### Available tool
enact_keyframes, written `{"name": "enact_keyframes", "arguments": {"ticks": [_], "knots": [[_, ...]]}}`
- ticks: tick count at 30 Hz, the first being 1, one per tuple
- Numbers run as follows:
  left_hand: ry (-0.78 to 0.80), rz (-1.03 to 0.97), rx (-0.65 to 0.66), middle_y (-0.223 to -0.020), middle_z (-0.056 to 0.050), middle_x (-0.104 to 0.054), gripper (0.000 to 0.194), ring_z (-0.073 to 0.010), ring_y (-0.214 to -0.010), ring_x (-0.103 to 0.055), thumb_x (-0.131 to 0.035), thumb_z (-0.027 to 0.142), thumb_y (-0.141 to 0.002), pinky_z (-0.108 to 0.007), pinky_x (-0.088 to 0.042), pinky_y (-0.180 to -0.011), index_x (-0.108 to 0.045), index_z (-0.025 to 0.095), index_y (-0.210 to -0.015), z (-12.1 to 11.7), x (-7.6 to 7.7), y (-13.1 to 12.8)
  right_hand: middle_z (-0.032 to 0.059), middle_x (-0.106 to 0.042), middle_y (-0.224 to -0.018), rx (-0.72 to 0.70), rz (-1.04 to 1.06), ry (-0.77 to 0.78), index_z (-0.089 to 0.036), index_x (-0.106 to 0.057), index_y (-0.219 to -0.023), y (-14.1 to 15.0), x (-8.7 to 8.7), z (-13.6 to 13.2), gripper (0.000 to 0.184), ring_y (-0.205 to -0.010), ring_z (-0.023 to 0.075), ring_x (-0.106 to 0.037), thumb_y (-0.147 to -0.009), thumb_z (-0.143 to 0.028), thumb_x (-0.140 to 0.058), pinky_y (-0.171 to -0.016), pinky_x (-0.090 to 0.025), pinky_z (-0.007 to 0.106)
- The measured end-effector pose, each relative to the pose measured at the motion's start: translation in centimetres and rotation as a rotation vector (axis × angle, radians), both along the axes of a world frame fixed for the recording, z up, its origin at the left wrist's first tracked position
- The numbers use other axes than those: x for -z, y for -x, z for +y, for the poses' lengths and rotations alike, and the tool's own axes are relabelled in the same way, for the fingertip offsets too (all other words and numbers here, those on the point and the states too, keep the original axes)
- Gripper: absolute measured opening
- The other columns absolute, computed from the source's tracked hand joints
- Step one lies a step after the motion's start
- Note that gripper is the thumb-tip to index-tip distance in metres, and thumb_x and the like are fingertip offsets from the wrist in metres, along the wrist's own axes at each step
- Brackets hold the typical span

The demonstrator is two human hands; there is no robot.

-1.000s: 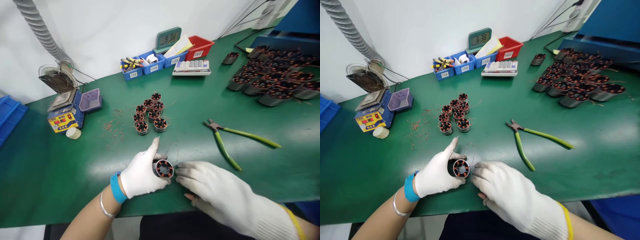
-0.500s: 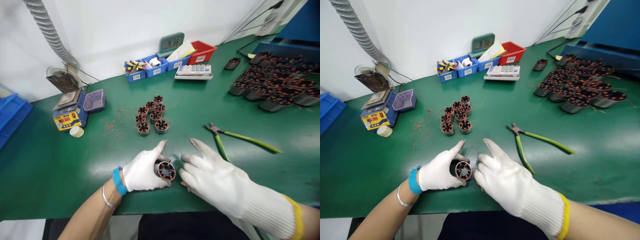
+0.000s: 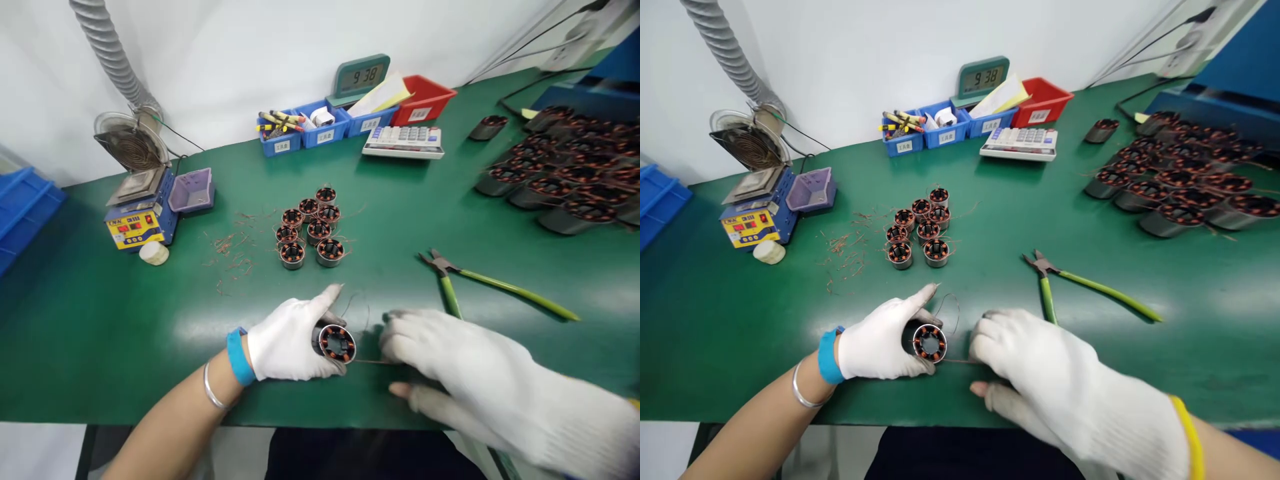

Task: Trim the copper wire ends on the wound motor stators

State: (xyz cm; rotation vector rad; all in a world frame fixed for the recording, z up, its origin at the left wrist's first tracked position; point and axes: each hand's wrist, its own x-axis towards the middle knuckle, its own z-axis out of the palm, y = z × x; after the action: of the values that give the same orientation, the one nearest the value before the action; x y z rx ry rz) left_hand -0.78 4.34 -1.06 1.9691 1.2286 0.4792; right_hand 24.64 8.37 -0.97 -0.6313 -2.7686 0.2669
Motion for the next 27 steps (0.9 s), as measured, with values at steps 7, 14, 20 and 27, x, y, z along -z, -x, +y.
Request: {"name": "enact_keyframes", "arguments": {"ticks": [7, 14, 20, 27], "knots": [[-0.051, 0.037, -0.01, -0.122, -0.013, -0.074, 0.103, -0.032, -0.112, -0.07, -0.08, 0.04, -0.071, -0.041, -0.055, -0.095, -0.031, 0.016, -0.158, -0.1, -0.3, -0.1, -0.0003, -0.072, -0.075, 0.391, 0.089, -0.028, -0.028, -0.062, -0.109, -0.2, 2.4, -2.6, 0.021, -0.062, 0.0201, -0.068, -0.098, -0.038, -0.048, -0.052, -0.047, 0.03], [-0.033, 0.018, -0.021, -0.121, -0.011, -0.075, 0.104, -0.0305, -0.11, -0.07, -0.082, 0.035, -0.068, -0.039, -0.056, -0.094, -0.032, 0.017, -0.157, -0.2, -0.4, -0.3, 0.0044, -0.075, -0.089, 0.152, 0.014, -0.072, -0.024, -0.067, -0.108, 0.1, 3.0, -1.8, 0.025, -0.071, 0.0201, -0.07, -0.1, -0.028, -0.044, -0.062, -0.048, 0.031], [0.012, -0.002, -0.036, -0.126, -0.01, -0.073, 0.108, -0.0301, -0.114, -0.068, -0.084, 0.034, -0.067, -0.04, -0.054, -0.098, -0.029, 0.021, -0.159, -0.4, -0.2, -0.3, 0.0022, -0.073, -0.079, 0.04, -0.003, 0.047, -0.023, -0.07, -0.09, 0.7, 2.1, -0.5, 0.022, -0.067, 0.0194, -0.067, -0.094, -0.018, -0.048, -0.06, -0.045, 0.031], [0.064, -0.09, -0.031, -0.125, -0.011, -0.072, 0.109, -0.0313, -0.115, -0.067, -0.084, 0.036, -0.066, -0.041, -0.053, -0.1, -0.03, 0.019, -0.159, -0.5, 0.4, -0.2, 0.0021, -0.074, -0.08, 0.145, -0.161, 0.522, -0.025, -0.073, -0.087, 1.5, 0.2, 0.0, 0.02, -0.072, 0.0196, -0.066, -0.091, -0.028, -0.054, -0.062, -0.044, 0.029]]}}
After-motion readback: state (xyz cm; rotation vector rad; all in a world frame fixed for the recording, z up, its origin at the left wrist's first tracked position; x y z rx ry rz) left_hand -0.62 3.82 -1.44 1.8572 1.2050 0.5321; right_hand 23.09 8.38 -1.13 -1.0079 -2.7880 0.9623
